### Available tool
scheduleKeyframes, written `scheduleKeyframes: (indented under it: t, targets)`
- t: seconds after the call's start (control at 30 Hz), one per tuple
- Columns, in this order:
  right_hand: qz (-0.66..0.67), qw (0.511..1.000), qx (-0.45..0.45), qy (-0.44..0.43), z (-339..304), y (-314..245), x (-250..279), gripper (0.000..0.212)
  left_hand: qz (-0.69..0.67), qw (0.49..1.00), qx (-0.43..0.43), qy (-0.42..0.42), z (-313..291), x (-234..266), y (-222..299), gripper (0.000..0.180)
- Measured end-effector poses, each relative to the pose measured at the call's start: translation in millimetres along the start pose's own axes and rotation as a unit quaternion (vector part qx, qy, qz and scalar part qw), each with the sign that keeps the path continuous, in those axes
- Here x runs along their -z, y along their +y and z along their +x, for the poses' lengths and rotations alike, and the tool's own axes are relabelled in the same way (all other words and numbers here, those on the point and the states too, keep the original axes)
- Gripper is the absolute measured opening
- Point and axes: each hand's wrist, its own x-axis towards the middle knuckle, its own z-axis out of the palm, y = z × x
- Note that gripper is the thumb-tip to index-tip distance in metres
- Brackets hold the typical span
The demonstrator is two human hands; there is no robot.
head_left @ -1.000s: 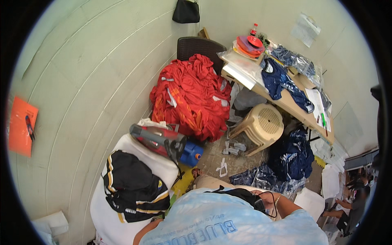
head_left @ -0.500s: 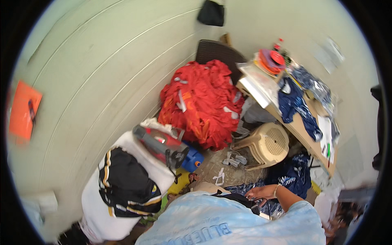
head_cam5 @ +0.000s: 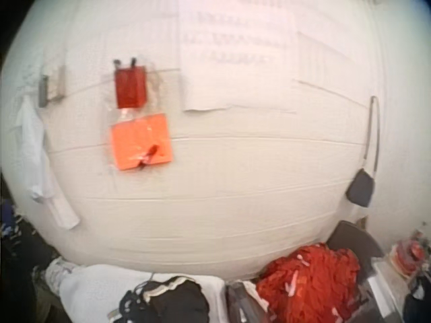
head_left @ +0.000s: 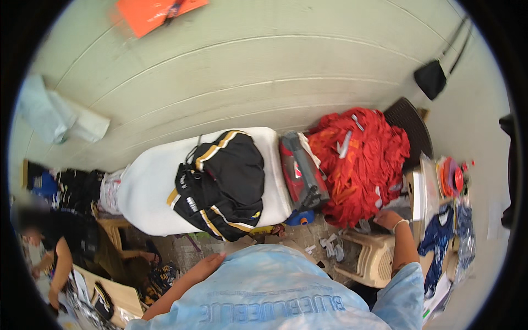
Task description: The person uses a small knife to cut off tags and loose threads from a pair of black athletic shorts with gold stripes. They repeatedly flip the garment to access different areas, including the waistband and leg openings, and remove small fabric pieces.
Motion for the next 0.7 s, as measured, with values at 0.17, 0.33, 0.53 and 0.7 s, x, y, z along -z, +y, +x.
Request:
scheduleKeyframes:
  t: [0.17,0.33,0.53,0.7]
  targets:
    - [0.06,0.979,0.16,0.113,49,-94,119,0.04,0.131,0.991,-0.013,0.016,-16,-12,56,0.05]
    - [0.001,0.949,0.259,0.179,40,-237,255,0.042,0.097,0.985,-0.039,0.136,-1,-16,15,0.046]
    - [-0.087,0.871,0.396,0.276,-9,-445,345,0.033,0.085,0.987,-0.06,0.125,29,-9,-54,0.048]
    - [0.091,0.813,0.471,0.329,-19,-603,378,0.022,-0.004,0.994,-0.086,0.071,-6,33,-26,0.045]
